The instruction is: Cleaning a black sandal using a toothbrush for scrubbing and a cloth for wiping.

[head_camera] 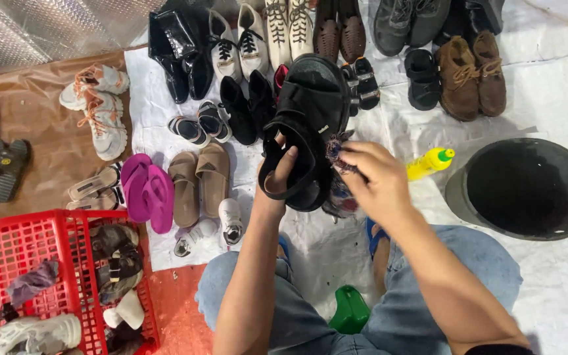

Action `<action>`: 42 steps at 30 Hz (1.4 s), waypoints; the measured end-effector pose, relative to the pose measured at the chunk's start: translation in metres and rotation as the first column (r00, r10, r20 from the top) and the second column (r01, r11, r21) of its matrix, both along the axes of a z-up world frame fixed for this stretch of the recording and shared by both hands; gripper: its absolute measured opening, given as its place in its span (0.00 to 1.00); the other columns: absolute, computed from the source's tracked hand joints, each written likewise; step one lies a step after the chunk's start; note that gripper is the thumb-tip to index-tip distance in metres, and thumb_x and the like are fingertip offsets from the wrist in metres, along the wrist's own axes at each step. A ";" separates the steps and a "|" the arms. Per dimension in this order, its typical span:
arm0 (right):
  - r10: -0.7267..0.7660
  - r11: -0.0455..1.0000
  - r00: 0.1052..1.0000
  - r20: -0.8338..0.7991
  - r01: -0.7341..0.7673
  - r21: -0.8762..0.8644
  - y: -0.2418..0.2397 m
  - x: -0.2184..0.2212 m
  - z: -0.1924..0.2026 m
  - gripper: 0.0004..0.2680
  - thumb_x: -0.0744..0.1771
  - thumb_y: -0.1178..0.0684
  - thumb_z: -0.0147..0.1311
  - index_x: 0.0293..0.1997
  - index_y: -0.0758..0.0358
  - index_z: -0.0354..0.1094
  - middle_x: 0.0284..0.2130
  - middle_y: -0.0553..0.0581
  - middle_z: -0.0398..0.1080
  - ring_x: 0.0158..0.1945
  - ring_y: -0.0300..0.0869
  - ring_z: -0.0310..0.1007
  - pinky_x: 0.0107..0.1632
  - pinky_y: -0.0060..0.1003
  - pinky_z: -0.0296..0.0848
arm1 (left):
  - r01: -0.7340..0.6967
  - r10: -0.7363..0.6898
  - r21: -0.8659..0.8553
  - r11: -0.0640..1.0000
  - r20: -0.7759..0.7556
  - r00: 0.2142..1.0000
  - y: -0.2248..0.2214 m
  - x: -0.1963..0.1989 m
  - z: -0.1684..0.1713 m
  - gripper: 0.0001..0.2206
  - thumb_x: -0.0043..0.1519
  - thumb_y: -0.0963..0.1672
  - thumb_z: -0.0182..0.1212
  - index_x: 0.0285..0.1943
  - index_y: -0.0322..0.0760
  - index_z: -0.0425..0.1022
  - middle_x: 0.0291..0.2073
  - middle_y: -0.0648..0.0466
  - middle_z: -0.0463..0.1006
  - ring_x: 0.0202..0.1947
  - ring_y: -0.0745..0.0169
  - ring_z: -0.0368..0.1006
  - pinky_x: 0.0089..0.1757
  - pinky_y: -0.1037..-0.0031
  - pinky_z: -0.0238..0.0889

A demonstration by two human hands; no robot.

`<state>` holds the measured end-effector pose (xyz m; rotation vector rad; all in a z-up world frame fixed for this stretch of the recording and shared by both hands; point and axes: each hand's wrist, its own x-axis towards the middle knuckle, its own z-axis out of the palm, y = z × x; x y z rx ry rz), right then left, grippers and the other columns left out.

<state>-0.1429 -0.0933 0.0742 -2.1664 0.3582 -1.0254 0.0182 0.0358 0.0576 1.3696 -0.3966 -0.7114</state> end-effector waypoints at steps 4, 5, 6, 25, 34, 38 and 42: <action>0.194 0.969 0.978 -0.079 -0.179 0.168 -0.014 -0.016 0.046 0.07 0.64 0.67 0.65 0.45 0.74 0.78 0.41 0.74 0.79 0.49 0.67 0.81 0.51 0.59 0.78 | 0.054 -0.054 0.002 0.999 0.102 0.993 0.003 0.003 0.021 0.28 0.67 0.49 0.65 0.72 0.24 0.71 0.65 0.26 0.74 0.66 0.33 0.70 0.64 0.44 0.60; 0.228 0.954 0.954 -0.194 -0.180 0.238 -0.015 -0.020 0.056 0.07 0.64 0.67 0.64 0.44 0.72 0.80 0.40 0.74 0.81 0.47 0.65 0.83 0.52 0.59 0.78 | 0.072 -0.072 0.004 0.997 0.095 0.993 0.005 0.005 0.018 0.29 0.67 0.49 0.65 0.73 0.25 0.70 0.65 0.28 0.74 0.67 0.33 0.69 0.64 0.45 0.60; 0.264 0.937 0.915 -0.306 -0.167 0.307 -0.016 -0.026 0.066 0.07 0.64 0.67 0.62 0.43 0.70 0.82 0.38 0.73 0.82 0.45 0.62 0.84 0.54 0.59 0.78 | 0.093 -0.093 0.007 0.996 0.085 0.992 0.007 0.005 0.014 0.30 0.66 0.50 0.66 0.74 0.26 0.70 0.65 0.29 0.74 0.68 0.33 0.69 0.65 0.46 0.61; -0.178 0.983 0.978 -0.105 0.171 -0.067 -0.047 -0.033 0.031 0.11 0.64 0.66 0.70 0.48 0.59 0.81 0.49 0.59 0.77 0.53 0.56 0.80 0.58 0.51 0.76 | 0.062 -0.262 0.258 0.964 0.888 0.378 0.016 -0.010 0.001 0.23 0.54 0.45 0.76 0.60 0.40 0.83 0.37 0.56 0.86 0.55 0.52 0.78 0.73 0.39 0.27; -0.352 0.935 0.880 -0.320 0.349 -0.067 -0.058 -0.035 0.001 0.11 0.61 0.62 0.71 0.44 0.57 0.79 0.36 0.56 0.77 0.45 0.56 0.81 0.51 0.49 0.78 | -0.013 -0.081 0.093 0.996 0.918 0.389 0.013 -0.013 -0.003 0.19 0.57 0.47 0.73 0.58 0.39 0.83 0.36 0.56 0.83 0.55 0.51 0.77 0.73 0.38 0.33; -0.438 0.898 0.798 -0.415 0.408 -0.163 -0.057 -0.035 0.004 0.11 0.61 0.59 0.70 0.45 0.56 0.79 0.36 0.58 0.77 0.46 0.58 0.80 0.51 0.52 0.77 | -0.100 -0.050 0.082 0.992 0.957 0.287 0.012 -0.015 -0.007 0.20 0.56 0.43 0.70 0.59 0.39 0.83 0.37 0.55 0.82 0.57 0.49 0.76 0.72 0.35 0.28; -0.384 0.884 0.874 -0.298 0.442 0.155 -0.048 -0.034 0.027 0.13 0.66 0.57 0.71 0.56 0.59 0.77 0.42 0.61 0.79 0.50 0.52 0.81 0.52 0.42 0.79 | -0.231 -0.003 0.037 0.972 0.990 0.144 0.016 -0.005 -0.004 0.20 0.56 0.40 0.68 0.60 0.38 0.82 0.37 0.54 0.81 0.57 0.45 0.75 0.71 0.29 0.26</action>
